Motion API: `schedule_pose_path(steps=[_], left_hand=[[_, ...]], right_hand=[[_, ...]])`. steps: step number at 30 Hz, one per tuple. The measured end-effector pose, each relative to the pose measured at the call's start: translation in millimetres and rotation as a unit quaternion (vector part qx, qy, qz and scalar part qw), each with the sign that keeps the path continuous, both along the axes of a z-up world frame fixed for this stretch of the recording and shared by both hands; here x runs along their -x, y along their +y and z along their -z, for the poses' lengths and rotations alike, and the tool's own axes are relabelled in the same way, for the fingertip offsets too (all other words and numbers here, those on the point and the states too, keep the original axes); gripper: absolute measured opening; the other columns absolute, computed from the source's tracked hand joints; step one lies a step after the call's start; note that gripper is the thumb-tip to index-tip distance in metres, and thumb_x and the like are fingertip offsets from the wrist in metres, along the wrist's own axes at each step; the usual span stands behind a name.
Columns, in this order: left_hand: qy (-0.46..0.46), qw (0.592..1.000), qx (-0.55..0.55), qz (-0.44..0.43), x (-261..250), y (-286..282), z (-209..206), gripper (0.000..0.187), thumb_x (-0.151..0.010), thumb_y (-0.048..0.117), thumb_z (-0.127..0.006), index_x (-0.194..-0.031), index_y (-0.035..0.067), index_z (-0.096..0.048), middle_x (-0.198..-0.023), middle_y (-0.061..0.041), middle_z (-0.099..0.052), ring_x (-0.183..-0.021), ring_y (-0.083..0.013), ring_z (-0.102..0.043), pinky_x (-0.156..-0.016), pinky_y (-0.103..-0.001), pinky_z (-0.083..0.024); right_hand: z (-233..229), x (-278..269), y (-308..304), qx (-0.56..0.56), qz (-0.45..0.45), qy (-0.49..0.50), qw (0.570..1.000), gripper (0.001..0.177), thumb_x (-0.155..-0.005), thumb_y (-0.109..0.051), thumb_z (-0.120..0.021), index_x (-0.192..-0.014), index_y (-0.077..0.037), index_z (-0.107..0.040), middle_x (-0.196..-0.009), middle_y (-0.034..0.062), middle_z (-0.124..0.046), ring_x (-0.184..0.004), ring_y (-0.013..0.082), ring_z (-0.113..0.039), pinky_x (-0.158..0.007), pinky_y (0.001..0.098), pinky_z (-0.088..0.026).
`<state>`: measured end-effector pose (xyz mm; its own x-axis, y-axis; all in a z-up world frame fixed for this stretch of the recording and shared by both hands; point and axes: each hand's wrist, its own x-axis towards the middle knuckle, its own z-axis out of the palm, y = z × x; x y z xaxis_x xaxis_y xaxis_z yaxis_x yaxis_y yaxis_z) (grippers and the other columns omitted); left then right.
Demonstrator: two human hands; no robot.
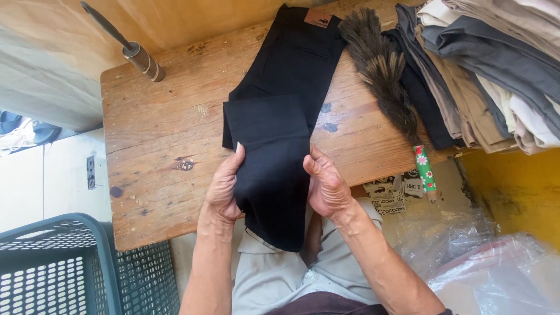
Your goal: Cleaning black trousers using a lint roller and a feather duster, then folding them neatly on a wooden table.
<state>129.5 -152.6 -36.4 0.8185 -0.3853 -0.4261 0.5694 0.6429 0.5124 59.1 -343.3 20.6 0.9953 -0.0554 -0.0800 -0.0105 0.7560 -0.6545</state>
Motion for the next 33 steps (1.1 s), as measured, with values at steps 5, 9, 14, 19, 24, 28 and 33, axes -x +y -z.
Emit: schedule_pose_path(steps=[5, 9, 14, 19, 24, 28, 33], left_hand=[[-0.023, 0.999, -0.048, -0.013, 9.4, -10.6, -37.9, 0.039, -0.098, 0.016, -0.063, -0.133, -0.001, -0.063, -0.119, -0.028, -0.071, -0.103, -0.0403, -0.073, -0.086, -0.056, -0.061], [-0.079, 0.991, -0.107, -0.023, 9.4, -10.5, -6.6, 0.035, -0.097, 0.013, -0.064, -0.130, 0.001, -0.064, -0.118, -0.024, -0.073, -0.104, -0.0352, -0.074, -0.088, -0.052, -0.063], [-0.090, 0.987, -0.129, -0.037, 13.4, -14.5, 5.1, 0.032, -0.097, 0.015, -0.067, -0.125, 0.000, -0.065, -0.111, -0.021, -0.075, -0.098, -0.0316, -0.076, -0.085, -0.049, -0.064], [-0.088, 0.973, -0.214, 0.024, 9.5, -18.6, 21.1, 0.024, -0.092, 0.008, -0.074, -0.112, -0.005, -0.070, -0.091, -0.020, -0.076, -0.079, -0.0291, -0.077, -0.071, -0.045, -0.065], [-0.109, 0.964, -0.240, 0.039, -29.7, -27.0, 33.6, 0.018, -0.089, 0.005, -0.075, -0.106, -0.002, -0.072, -0.087, -0.021, -0.077, -0.077, -0.0281, -0.077, -0.067, -0.043, -0.065], [-0.071, 0.974, -0.206, 0.061, -43.9, -27.8, 21.8, 0.023, -0.084, 0.003, -0.080, -0.106, -0.004, -0.073, -0.091, -0.028, -0.075, -0.081, -0.0346, -0.077, -0.070, -0.048, -0.065], [-0.059, 0.974, -0.200, 0.085, -57.1, -16.8, 41.8, 0.028, -0.084, 0.003, -0.082, -0.110, -0.004, -0.074, -0.100, -0.028, -0.075, -0.089, -0.0367, -0.076, -0.079, -0.047, -0.064]], right_hand=[[30.6, 8.5, 1.1, 0.171, 0.089, 0.005, 0.981, 0.005, -0.092, -0.008, -0.073, -0.089, -0.007, -0.069, -0.079, 0.0008, -0.066, -0.083, 0.0070, -0.060, -0.080, 0.0264, -0.057], [50.3, 11.4, -7.4, 0.289, 0.134, 0.029, 0.947, 0.023, -0.088, -0.007, -0.081, -0.101, -0.006, -0.062, -0.083, 0.0006, -0.059, -0.080, 0.0075, -0.061, -0.074, 0.0233, -0.056], [74.1, 5.5, -14.8, 0.320, 0.147, 0.081, 0.933, 0.030, -0.092, -0.006, -0.075, -0.112, -0.007, -0.053, -0.088, -0.0011, -0.052, -0.078, 0.0055, -0.067, -0.070, 0.0176, -0.056], [85.0, -10.6, -17.3, 0.437, 0.175, 0.087, 0.878, 0.023, -0.096, -0.004, -0.071, -0.110, -0.005, -0.053, -0.087, 0.0042, -0.056, -0.079, 0.0101, -0.068, -0.064, 0.0231, -0.056], [87.1, -28.8, -23.2, 0.591, 0.222, 0.062, 0.773, 0.028, -0.089, -0.012, -0.079, -0.109, -0.010, -0.060, -0.100, 0.0061, -0.058, -0.085, 0.0199, -0.066, -0.067, 0.0302, -0.055], [37.1, -19.9, -17.5, 0.721, 0.265, -0.112, 0.630, 0.024, -0.094, -0.014, -0.075, -0.116, -0.013, -0.065, -0.115, 0.0026, -0.054, -0.104, 0.0243, -0.061, -0.088, 0.0361, -0.050], [66.5, -15.3, -5.6, 0.678, 0.110, -0.125, 0.716, 0.017, -0.091, -0.012, -0.074, -0.108, -0.014, -0.074, -0.100, 0.0036, -0.067, -0.084, 0.0241, -0.070, -0.071, 0.0335, -0.059]])
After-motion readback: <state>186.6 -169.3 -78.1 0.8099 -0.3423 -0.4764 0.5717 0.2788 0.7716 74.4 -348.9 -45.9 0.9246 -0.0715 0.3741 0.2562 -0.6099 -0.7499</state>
